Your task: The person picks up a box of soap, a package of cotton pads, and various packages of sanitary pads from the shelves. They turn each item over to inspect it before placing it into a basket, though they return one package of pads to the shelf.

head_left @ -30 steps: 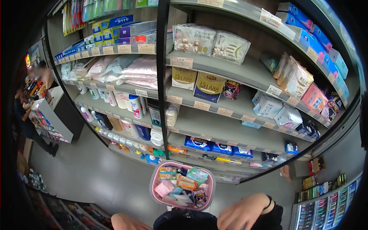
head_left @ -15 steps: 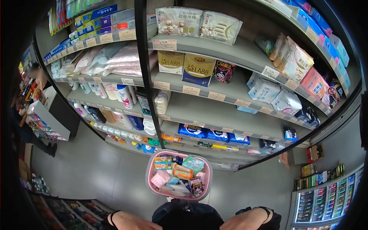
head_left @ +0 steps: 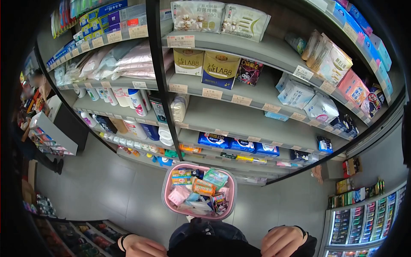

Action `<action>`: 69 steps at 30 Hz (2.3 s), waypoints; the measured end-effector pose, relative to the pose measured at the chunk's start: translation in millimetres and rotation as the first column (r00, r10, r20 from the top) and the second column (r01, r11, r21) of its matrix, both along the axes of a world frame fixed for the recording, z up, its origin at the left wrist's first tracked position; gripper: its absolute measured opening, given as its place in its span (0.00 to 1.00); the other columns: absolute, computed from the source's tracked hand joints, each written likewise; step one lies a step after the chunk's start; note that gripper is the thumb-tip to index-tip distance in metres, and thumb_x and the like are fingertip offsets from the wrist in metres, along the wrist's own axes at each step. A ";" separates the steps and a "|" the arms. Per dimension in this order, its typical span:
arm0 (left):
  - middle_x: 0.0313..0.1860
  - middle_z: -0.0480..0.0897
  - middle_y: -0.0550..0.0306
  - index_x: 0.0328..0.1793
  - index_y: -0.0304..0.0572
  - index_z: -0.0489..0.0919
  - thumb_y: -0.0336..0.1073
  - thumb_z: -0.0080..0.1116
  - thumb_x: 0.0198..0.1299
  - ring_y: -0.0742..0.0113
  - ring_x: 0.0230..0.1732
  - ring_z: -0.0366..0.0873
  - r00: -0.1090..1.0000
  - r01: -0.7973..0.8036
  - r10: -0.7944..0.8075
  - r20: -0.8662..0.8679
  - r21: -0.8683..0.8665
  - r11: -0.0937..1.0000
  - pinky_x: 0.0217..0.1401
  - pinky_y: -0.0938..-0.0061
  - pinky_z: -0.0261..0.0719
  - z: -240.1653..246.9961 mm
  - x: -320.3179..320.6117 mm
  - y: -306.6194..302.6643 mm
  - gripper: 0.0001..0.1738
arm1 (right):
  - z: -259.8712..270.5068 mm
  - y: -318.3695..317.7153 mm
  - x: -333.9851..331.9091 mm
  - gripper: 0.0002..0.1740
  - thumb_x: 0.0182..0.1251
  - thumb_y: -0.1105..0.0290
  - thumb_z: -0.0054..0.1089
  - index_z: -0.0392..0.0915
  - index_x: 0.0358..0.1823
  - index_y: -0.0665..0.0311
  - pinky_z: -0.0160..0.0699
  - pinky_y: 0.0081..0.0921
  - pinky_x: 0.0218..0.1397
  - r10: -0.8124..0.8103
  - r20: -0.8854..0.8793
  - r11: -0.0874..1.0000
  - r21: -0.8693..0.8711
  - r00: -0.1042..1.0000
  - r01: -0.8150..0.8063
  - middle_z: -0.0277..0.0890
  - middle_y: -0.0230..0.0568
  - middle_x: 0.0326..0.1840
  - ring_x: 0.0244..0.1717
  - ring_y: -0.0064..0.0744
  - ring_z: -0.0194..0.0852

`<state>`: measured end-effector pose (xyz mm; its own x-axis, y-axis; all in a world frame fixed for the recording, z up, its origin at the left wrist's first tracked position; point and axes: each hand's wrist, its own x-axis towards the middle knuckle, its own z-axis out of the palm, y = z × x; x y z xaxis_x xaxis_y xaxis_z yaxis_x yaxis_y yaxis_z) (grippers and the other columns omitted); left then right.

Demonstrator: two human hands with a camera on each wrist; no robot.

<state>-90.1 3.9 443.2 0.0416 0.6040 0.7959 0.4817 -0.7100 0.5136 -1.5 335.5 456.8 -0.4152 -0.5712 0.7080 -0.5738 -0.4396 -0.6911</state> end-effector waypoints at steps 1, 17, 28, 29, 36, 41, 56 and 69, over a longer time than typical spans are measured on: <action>0.30 0.81 0.42 0.30 0.28 0.82 0.25 0.52 0.64 0.54 0.29 0.81 1.000 0.010 -0.010 0.019 0.020 1.000 0.28 0.68 0.79 -1.4 -0.9 -0.4 0.11 | -0.1 -0.8 0.4 0.08 0.64 0.73 0.65 0.80 0.34 0.73 0.73 0.35 0.25 0.006 0.005 1.000 -0.005 1.000 -0.006 0.79 0.54 0.32 0.28 0.47 0.78; 0.47 0.78 0.38 0.50 0.24 0.78 0.42 0.67 0.58 0.44 0.46 0.78 0.578 0.815 -0.787 0.215 -0.195 0.546 0.46 0.54 0.77 -46.5 -52.5 31.8 0.25 | -45.7 -33.6 -12.2 0.09 0.67 0.71 0.61 0.81 0.43 0.71 0.77 0.33 0.39 0.229 0.177 0.972 0.021 0.957 -0.236 0.80 0.47 0.40 0.37 0.42 0.78; 0.61 0.75 0.45 0.63 0.41 0.73 0.49 0.73 0.44 0.48 0.61 0.72 0.647 -0.561 0.652 -0.396 -0.826 0.056 0.65 0.58 0.70 -383.0 -183.7 48.7 0.40 | -146.0 -51.7 103.0 0.06 0.52 0.77 0.65 0.79 0.32 0.70 0.71 0.32 0.44 -0.646 0.750 0.436 0.213 0.139 0.874 0.79 0.44 0.32 0.37 0.36 0.74; 0.64 0.72 0.44 0.66 0.41 0.69 0.50 0.73 0.43 0.46 0.65 0.68 0.669 -0.575 0.546 -0.503 -0.817 -0.048 0.67 0.55 0.66 -412.5 -184.2 51.0 0.44 | -146.9 -54.5 109.0 0.07 0.52 0.77 0.65 0.78 0.32 0.70 0.71 0.31 0.44 -0.641 0.764 0.339 0.187 0.080 0.922 0.78 0.44 0.31 0.36 0.36 0.73; 0.68 0.68 0.49 0.69 0.41 0.63 0.50 0.72 0.44 0.52 0.71 0.62 0.675 -0.610 0.232 -0.700 -0.707 -0.357 0.69 0.49 0.61 -408.1 -180.9 79.9 0.47 | -154.2 -58.6 126.1 0.07 0.52 0.76 0.63 0.75 0.32 0.68 0.70 0.29 0.41 -0.622 0.781 0.133 0.182 -0.061 0.974 0.75 0.43 0.28 0.33 0.34 0.72; 0.68 0.69 0.51 0.68 0.42 0.66 0.51 0.76 0.39 0.54 0.71 0.64 0.624 -0.626 0.278 -0.730 -0.680 -0.382 0.67 0.47 0.63 -394.5 -176.7 79.7 0.49 | -155.4 -41.4 120.9 0.07 0.53 0.79 0.63 0.77 0.34 0.70 0.71 0.27 0.45 -0.615 0.789 0.260 0.200 0.003 0.945 0.77 0.44 0.33 0.38 0.33 0.75; 0.55 0.78 0.53 0.69 0.30 0.64 0.39 0.71 0.54 0.70 0.55 0.77 0.365 0.514 0.508 0.781 -0.623 0.590 0.55 0.76 0.75 -164.5 -65.2 115.7 0.40 | -161.7 -18.5 -3.5 0.40 0.65 0.73 0.63 0.50 0.75 0.58 0.77 0.30 0.53 -0.679 0.707 0.673 0.491 0.199 0.553 0.64 0.44 0.61 0.53 0.33 0.74; 0.61 0.70 0.53 0.78 0.41 0.53 0.32 0.77 0.45 0.67 0.64 0.67 0.679 0.246 0.446 0.583 -0.753 0.610 0.67 0.73 0.64 -125.8 -35.4 127.4 0.56 | -160.8 -1.7 -4.5 0.47 0.55 0.73 0.70 0.51 0.74 0.60 0.64 0.31 0.68 -0.354 0.902 0.815 0.169 0.245 0.555 0.65 0.44 0.65 0.66 0.34 0.64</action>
<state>-125.5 131.4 317.4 -0.3741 0.9081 -0.1882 -0.2032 0.1177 0.9720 -6.1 333.8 296.0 -0.9816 0.0065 -0.1906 0.1650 -0.4722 -0.8659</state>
